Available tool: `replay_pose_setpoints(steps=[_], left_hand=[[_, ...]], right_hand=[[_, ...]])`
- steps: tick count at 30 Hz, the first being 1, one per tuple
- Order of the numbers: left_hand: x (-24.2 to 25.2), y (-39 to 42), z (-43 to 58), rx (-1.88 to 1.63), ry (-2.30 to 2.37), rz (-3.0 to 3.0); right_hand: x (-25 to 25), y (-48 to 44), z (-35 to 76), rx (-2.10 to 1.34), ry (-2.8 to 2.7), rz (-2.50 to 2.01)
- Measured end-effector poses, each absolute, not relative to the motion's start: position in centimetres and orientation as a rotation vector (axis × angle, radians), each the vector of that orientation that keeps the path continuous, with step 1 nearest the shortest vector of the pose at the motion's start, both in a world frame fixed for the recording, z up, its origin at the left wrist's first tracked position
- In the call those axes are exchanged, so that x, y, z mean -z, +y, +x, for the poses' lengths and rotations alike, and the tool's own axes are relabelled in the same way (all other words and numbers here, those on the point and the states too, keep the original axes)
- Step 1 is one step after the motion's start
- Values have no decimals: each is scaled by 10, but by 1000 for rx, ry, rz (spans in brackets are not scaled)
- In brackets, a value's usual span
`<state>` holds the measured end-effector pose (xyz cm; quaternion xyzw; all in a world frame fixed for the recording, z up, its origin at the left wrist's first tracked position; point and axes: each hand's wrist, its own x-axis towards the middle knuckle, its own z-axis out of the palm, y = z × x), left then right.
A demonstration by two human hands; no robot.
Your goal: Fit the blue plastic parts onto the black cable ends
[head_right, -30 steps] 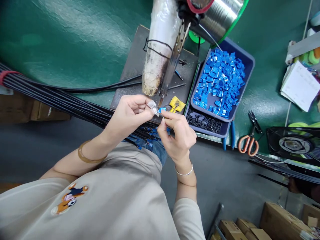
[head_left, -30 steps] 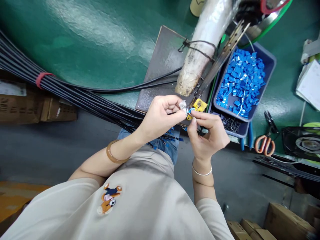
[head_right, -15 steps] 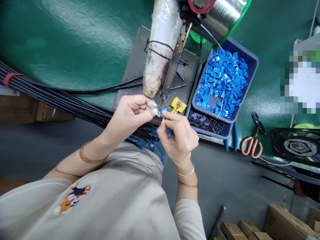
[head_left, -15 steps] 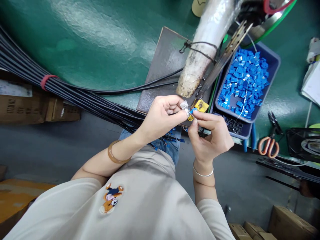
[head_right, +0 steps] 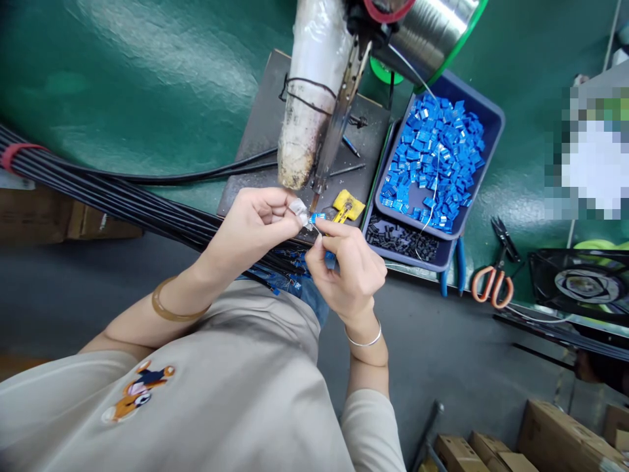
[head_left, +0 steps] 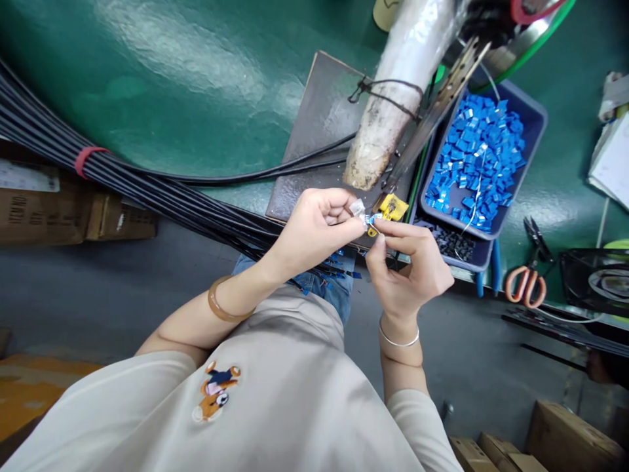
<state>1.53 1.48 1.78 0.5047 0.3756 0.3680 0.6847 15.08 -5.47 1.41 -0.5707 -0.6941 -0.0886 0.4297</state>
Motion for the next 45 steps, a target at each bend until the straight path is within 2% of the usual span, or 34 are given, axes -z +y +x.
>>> replay_pose_setpoints(steps=[45], left_hand=[[-19, 14, 16, -870, 821, 1145]], right_hand=[[-14, -53, 149, 270, -1724, -1431]])
